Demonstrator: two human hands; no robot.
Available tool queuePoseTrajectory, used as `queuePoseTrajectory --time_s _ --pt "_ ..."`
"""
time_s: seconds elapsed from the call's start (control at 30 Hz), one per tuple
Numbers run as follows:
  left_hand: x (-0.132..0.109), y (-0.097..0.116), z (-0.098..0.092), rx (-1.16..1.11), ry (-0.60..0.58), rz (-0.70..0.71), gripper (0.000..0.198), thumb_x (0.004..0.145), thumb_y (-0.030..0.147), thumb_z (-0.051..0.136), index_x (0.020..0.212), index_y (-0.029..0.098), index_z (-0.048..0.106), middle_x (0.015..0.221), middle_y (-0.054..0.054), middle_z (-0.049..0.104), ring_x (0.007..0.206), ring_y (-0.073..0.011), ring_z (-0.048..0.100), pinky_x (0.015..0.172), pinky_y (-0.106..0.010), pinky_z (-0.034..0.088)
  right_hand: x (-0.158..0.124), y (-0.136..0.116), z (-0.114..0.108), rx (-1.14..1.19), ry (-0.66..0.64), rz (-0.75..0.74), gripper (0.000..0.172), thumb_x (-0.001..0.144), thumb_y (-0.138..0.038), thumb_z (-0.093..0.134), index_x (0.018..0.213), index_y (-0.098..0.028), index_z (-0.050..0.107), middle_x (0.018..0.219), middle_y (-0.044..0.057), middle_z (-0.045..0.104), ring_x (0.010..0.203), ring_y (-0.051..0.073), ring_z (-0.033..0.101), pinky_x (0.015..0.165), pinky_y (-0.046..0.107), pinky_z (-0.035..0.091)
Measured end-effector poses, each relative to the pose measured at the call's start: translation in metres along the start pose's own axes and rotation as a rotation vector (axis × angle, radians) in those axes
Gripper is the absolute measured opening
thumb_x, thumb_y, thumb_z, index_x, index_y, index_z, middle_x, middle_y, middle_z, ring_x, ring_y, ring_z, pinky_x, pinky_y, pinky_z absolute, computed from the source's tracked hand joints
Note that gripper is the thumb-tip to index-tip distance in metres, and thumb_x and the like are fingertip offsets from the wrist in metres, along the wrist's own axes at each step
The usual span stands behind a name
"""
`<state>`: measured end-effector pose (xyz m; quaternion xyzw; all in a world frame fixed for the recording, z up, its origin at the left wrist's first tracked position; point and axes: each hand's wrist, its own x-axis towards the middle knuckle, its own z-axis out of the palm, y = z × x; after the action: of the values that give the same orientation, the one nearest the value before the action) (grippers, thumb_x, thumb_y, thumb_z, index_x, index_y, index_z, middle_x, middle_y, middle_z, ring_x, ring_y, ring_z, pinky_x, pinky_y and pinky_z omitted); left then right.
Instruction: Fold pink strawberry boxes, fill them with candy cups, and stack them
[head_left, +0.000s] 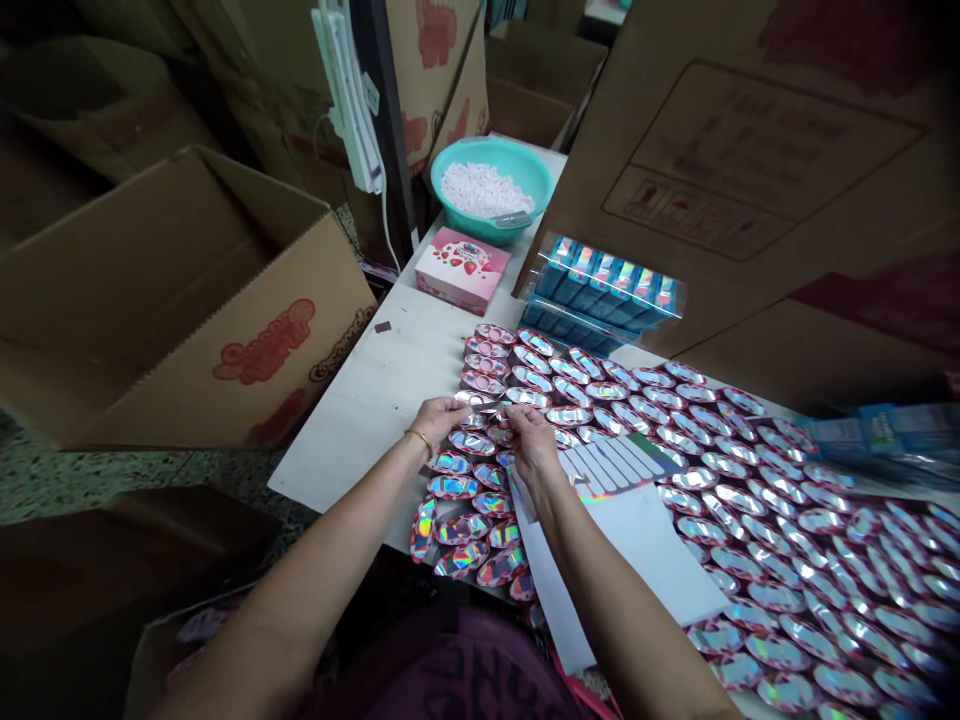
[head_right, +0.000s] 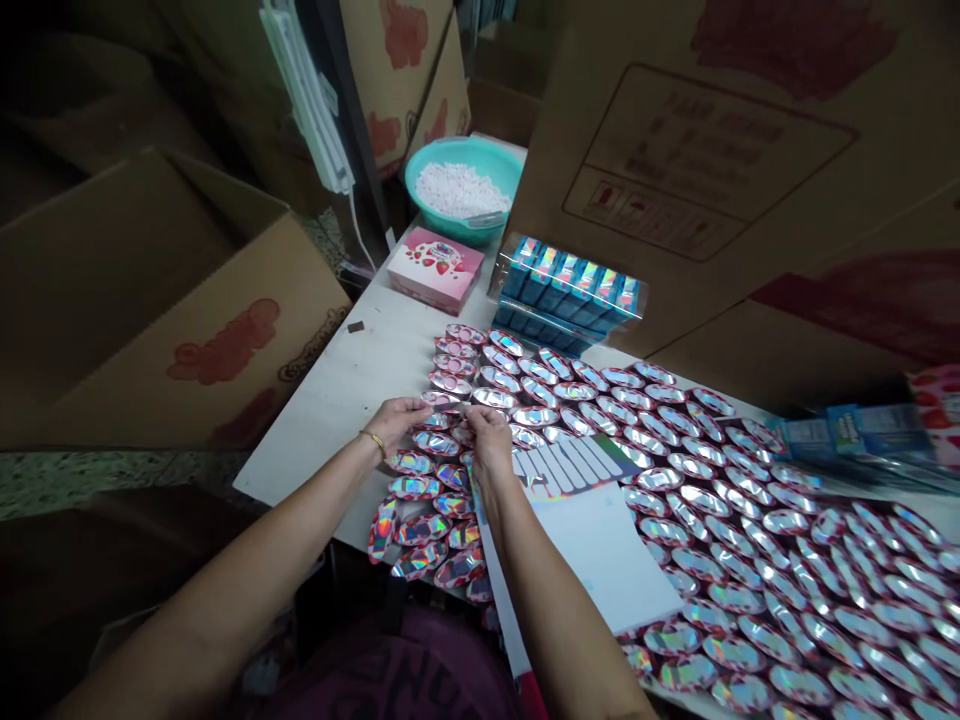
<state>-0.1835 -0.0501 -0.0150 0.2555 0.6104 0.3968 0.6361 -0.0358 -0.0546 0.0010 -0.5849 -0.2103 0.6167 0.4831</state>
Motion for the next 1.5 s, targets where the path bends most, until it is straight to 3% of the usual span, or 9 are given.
queuePoseTrajectory --time_s 0.23,0.33,0.5,0.67,0.87,1.13,1.27,1.4,1.5 --pt "0.039 0.000 -0.012 0.263 0.151 0.130 0.014 0.054 0.019 0.070 0.066 0.015 0.064 0.059 0.000 0.062 0.058 -0.0117 0.055 0.060 -0.023 0.043 0.020 0.032 0.005 -0.458 0.288 -0.240 0.019 0.064 -0.039 0.060 0.062 -0.020 0.059 0.058 -0.002 0.056 0.056 0.013 0.048 0.056 0.026 0.040" --pt "0.047 0.000 -0.015 0.319 0.197 0.171 0.013 0.056 0.018 0.069 0.068 0.016 0.064 0.062 -0.001 0.063 0.064 -0.0138 0.057 0.064 -0.024 0.043 0.024 0.035 0.008 -0.566 0.321 -0.286 0.019 0.065 -0.039 0.058 0.061 -0.021 0.059 0.059 -0.001 0.057 0.058 0.015 0.049 0.061 0.027 0.040" --pt "0.032 0.001 -0.013 0.377 0.150 0.241 0.013 0.066 0.028 0.062 0.072 0.017 0.066 0.069 -0.002 0.065 0.069 -0.0139 0.056 0.066 -0.023 0.041 0.013 0.021 0.014 -0.357 0.192 -0.230 0.021 0.063 -0.040 0.062 0.064 -0.019 0.059 0.057 -0.002 0.056 0.053 0.012 0.046 0.053 0.025 0.039" --pt "0.010 0.007 -0.001 0.087 -0.042 0.077 0.037 0.067 0.049 0.060 0.074 0.014 0.065 0.070 -0.003 0.064 0.057 -0.0093 0.049 0.054 -0.021 0.035 0.004 0.006 0.011 -0.083 0.113 -0.091 0.023 0.057 -0.038 0.068 0.064 -0.019 0.058 0.054 -0.004 0.054 0.050 0.010 0.046 0.046 0.022 0.036" --pt "0.011 0.011 0.005 -0.034 0.076 -0.034 0.036 0.058 0.047 0.068 0.065 0.013 0.058 0.056 0.002 0.054 0.047 -0.0064 0.043 0.043 -0.020 0.026 0.004 -0.002 0.005 0.089 0.048 0.013 0.022 0.052 -0.031 0.072 0.061 -0.018 0.057 0.050 -0.006 0.052 0.044 0.006 0.042 0.041 0.020 0.030" --pt "0.010 0.014 0.008 -0.110 -0.039 -0.140 0.029 0.052 0.031 0.075 0.063 0.012 0.057 0.055 0.003 0.051 0.041 -0.0023 0.035 0.038 -0.018 0.016 0.005 0.001 0.003 0.127 -0.012 0.041 0.023 0.053 -0.031 0.072 0.062 -0.019 0.055 0.050 -0.007 0.051 0.045 0.006 0.042 0.041 0.019 0.029" --pt "0.016 0.007 0.004 -0.017 0.074 -0.034 0.019 0.061 0.031 0.066 0.064 0.015 0.057 0.053 0.004 0.050 0.044 -0.0048 0.039 0.042 -0.018 0.025 0.012 0.015 0.004 -0.083 0.082 -0.050 0.019 0.059 -0.036 0.066 0.063 -0.020 0.057 0.051 -0.006 0.051 0.048 0.010 0.043 0.047 0.023 0.034" --pt "0.024 -0.002 0.001 0.463 0.303 0.221 0.017 0.069 0.032 0.058 0.068 0.016 0.063 0.062 0.000 0.059 0.059 -0.0114 0.051 0.057 -0.022 0.037 0.021 0.030 0.008 -0.546 0.269 -0.297 0.017 0.066 -0.037 0.058 0.064 -0.020 0.060 0.061 0.000 0.057 0.060 0.016 0.049 0.060 0.029 0.037" --pt "0.027 -0.006 0.003 0.821 0.385 0.294 0.019 0.074 0.032 0.054 0.071 0.017 0.066 0.077 -0.005 0.064 0.072 -0.0153 0.056 0.065 -0.024 0.038 0.023 0.035 0.013 -0.862 0.340 -0.419 0.019 0.071 -0.035 0.052 0.065 -0.020 0.061 0.075 0.005 0.062 0.076 0.020 0.052 0.069 0.031 0.035"
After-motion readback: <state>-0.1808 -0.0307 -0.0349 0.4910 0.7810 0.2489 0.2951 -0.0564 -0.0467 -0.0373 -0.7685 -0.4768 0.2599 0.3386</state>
